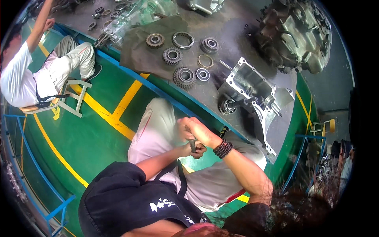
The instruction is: The person assembles a transmission shaft by sliding gears and rings onto the shaft by hand, then fits the completed gear shaft assembly into the gearbox housing.
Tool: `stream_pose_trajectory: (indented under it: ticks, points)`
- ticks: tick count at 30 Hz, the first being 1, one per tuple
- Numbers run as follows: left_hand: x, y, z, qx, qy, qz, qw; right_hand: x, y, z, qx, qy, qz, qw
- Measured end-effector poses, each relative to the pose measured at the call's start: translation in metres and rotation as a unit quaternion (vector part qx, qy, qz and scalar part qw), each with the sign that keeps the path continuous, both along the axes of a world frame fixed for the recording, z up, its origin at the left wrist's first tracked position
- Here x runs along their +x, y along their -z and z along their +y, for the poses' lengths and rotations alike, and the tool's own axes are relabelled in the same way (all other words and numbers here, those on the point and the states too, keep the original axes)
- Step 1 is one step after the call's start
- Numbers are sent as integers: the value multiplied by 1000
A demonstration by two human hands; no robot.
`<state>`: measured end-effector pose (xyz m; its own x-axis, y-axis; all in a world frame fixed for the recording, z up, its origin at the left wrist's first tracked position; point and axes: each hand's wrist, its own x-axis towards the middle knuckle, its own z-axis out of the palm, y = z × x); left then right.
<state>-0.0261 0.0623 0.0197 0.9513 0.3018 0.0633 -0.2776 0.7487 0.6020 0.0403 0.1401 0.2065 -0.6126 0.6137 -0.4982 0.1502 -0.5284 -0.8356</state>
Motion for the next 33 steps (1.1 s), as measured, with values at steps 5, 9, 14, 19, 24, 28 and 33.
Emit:
stream_pose_trajectory:
  ticks: [5,9,14,19,24,28,33]
  points:
    - [-5,-28,-16,-38,-79,72,994,-7,-26,-7,3,67,-9,998]
    - [-10,-34,-23,-142,-252,34,957,-1,-39,-11,53,155,31,986]
    - [-37,-116,-13,-121,-257,4,959,14,-68,-13,116,179,91,973]
    - [-40,-176,-9,-215,-177,-34,960,36,-83,-15,203,174,70,961]
    - [-27,-202,-21,-353,-64,-227,906,51,-82,-27,137,157,138,968]
    - [-15,-222,-20,-407,37,-389,826,57,-88,-35,103,177,147,968]
    - [-2,-258,-25,-461,9,-424,780,72,-76,-36,-28,218,212,952]
